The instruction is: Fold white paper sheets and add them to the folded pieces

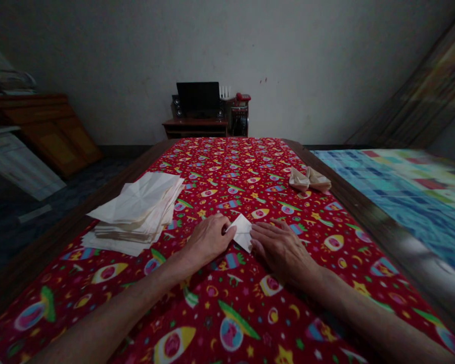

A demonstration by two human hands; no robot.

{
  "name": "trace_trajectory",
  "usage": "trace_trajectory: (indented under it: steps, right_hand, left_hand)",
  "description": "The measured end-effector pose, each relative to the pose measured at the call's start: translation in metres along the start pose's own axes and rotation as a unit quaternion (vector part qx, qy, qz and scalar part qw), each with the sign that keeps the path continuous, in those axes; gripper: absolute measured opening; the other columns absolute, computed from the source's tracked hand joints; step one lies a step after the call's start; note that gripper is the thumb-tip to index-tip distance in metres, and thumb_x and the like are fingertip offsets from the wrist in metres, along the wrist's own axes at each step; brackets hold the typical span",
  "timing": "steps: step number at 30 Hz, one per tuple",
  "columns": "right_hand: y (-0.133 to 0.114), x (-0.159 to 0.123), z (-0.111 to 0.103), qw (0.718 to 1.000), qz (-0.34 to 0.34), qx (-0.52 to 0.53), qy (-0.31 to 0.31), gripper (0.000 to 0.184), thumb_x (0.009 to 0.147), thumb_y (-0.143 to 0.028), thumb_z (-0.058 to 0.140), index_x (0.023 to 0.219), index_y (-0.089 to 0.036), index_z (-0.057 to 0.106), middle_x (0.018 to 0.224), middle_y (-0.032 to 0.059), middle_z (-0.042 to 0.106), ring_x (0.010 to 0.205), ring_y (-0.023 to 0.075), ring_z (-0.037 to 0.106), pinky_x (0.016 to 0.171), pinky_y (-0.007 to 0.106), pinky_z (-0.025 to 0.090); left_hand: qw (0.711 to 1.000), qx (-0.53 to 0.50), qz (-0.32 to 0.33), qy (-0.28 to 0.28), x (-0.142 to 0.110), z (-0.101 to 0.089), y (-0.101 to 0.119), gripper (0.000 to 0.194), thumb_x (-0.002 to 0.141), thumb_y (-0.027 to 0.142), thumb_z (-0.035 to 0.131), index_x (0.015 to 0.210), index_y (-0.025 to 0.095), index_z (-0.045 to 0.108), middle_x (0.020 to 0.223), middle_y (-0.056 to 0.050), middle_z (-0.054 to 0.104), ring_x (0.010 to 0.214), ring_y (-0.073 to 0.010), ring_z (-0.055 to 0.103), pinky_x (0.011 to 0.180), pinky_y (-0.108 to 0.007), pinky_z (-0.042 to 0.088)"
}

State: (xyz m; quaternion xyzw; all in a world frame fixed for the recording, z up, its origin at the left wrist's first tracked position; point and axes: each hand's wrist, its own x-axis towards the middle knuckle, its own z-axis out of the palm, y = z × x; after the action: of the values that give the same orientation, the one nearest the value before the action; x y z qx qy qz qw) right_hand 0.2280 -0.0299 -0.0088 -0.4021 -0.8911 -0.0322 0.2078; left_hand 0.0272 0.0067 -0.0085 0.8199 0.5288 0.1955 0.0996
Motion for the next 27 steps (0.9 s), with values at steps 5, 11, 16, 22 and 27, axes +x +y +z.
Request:
trace_trajectory:
  steps: [5,11,16,22,27]
  right_hand:
    - [-0.007,0.003,-0.003,0.999,0.031,0.01,0.02,0.022,0.091,-0.034,0.048,0.087,-0.019,0.063,0.088,0.0074,0.069,0.091,0.0228,0.062,0.088,0.042,0.037]
    - [-0.013,0.01,-0.003,0.982,0.112,0.116,0.102,0.02,0.086,-0.029,0.05,0.088,-0.016,0.066,0.075,0.0063,0.069,0.069,0.0178,0.063,0.068,0.029,0.044]
    - [-0.004,0.02,-0.004,0.878,0.294,0.363,0.106,0.027,0.081,-0.036,0.051,0.072,-0.015,0.066,0.061,0.0017,0.064,0.053,0.0141,0.057,0.049,0.022,0.041]
    - [-0.005,0.022,-0.004,0.749,0.366,0.544,0.092,0.031,0.069,-0.045,0.063,0.062,-0.015,0.061,0.05,-0.0003,0.056,0.044,0.0105,0.048,0.041,0.021,0.038]
    - [-0.006,0.02,0.001,0.75,0.353,0.555,0.068,0.032,0.071,-0.046,0.061,0.071,-0.014,0.062,0.055,0.0008,0.059,0.049,0.0117,0.054,0.044,0.021,0.042]
  left_hand:
    - [0.993,-0.119,0.006,-0.01,0.004,-0.006,0.016,0.03,0.088,0.028,0.043,0.059,0.018,0.046,0.062,0.002,0.05,0.063,-0.0127,0.049,0.061,-0.025,0.036]
    - [0.962,-0.233,0.139,0.027,-0.004,-0.015,0.035,0.03,0.095,0.026,0.032,0.077,0.017,0.054,0.081,-0.003,0.056,0.081,-0.0141,0.054,0.077,-0.026,0.043]
    - [0.959,-0.221,0.121,0.129,-0.004,-0.007,0.02,0.028,0.09,0.026,0.043,0.116,0.016,0.047,0.116,-0.01,0.052,0.112,-0.0197,0.048,0.096,-0.035,0.04]
    - [0.917,-0.398,0.002,-0.016,-0.002,0.003,0.006,0.047,0.084,0.034,0.052,0.125,0.014,0.041,0.1,-0.009,0.063,0.09,-0.0193,0.063,0.078,-0.032,0.052]
    - [0.9,-0.434,-0.015,-0.047,-0.001,-0.005,0.004,0.042,0.079,0.024,0.055,0.119,0.012,0.048,0.08,-0.004,0.067,0.076,-0.0172,0.065,0.068,-0.026,0.051]
